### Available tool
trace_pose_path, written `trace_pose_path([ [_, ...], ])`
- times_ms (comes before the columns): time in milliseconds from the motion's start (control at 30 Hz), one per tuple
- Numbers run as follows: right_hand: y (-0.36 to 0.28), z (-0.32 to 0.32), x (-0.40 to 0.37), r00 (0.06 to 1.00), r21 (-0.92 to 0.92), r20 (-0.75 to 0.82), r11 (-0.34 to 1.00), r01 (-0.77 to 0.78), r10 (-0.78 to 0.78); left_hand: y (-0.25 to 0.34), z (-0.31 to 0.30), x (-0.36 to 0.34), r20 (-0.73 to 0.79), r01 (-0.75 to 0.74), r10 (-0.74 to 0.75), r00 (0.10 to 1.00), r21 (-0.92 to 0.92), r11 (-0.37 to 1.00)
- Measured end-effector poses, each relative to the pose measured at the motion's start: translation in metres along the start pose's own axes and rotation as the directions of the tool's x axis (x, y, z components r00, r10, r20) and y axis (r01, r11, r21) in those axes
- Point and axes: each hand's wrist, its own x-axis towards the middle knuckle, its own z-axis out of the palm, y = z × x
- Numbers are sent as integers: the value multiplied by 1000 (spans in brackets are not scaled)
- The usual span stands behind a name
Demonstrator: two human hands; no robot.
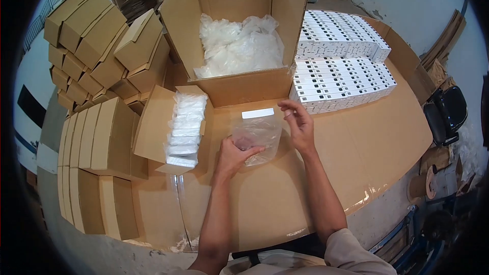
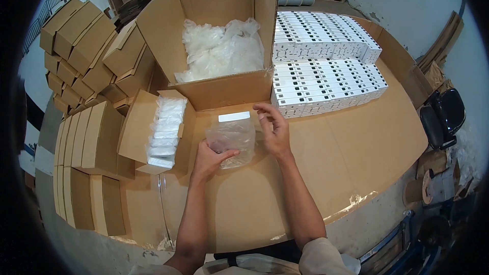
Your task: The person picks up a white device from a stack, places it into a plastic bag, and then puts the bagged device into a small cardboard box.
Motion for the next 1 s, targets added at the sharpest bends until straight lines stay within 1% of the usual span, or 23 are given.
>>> trace_pose_path([
  [100, 12, 0, -4, 994, -107, 107, 993, 45, -33, 0, 0, 1, -8, 8, -8, 1000, 5, 1000],
  [167, 21, 1, -1, 977, -110, 214, 994, 23, 1, 3, -1, 0, -2, -2, 2, 1000, 35, 999],
  [200, 25, 3, -1, 963, -112, 267, 994, 7, 23, 5, -1, 1, 11, 21, -22, 1000, 47, 999],
  [267, 32, 5, -2, 960, -72, 275, 997, -29, 48, 8, -1, 1, 38, 70, -72, 997, 72, 995],
  [300, 34, 6, -1, 959, -53, 277, 998, -46, 59, 10, -1, 1, 39, 71, -74, 997, 69, 995],
  [400, 37, 6, -2, 968, -44, 236, 996, -78, 86, 11, 0, 2, 41, 62, -64, 997, 49, 997],
  [467, 38, 5, -3, 975, -36, 175, 990, -135, 139, 2, 0, 3, 37, 46, -47, 998, 29, 999],
  [500, 37, 5, -3, 976, -29, 145, 986, -161, 164, 5, 1, 2, 33, 54, -56, 998, 53, 997],
  [600, 32, 3, 1, 998, 66, 45, 996, -55, 52, 13, 2, 1, 20, 56, -59, 998, 102, 993],
  [700, 21, 1, 4, 999, 203, -40, 979, 5, 3, 7, 2, 1, 13, 46, -48, 999, 115, 992],
  [833, 2, 2, 5, 990, 331, -143, 943, 38, 11, 19, 3, 0, 9, 84, -87, 996, 175, 981],
  [900, 0, 1, 5, 985, 428, -166, 903, 34, 41, 20, 4, 0, 11, 92, -96, 995, 189, 978],
  [1000, -6, 0, 3, 987, 491, -154, 871, 30, 53, 13, 3, 1, 16, 82, -86, 996, 175, 981],
])
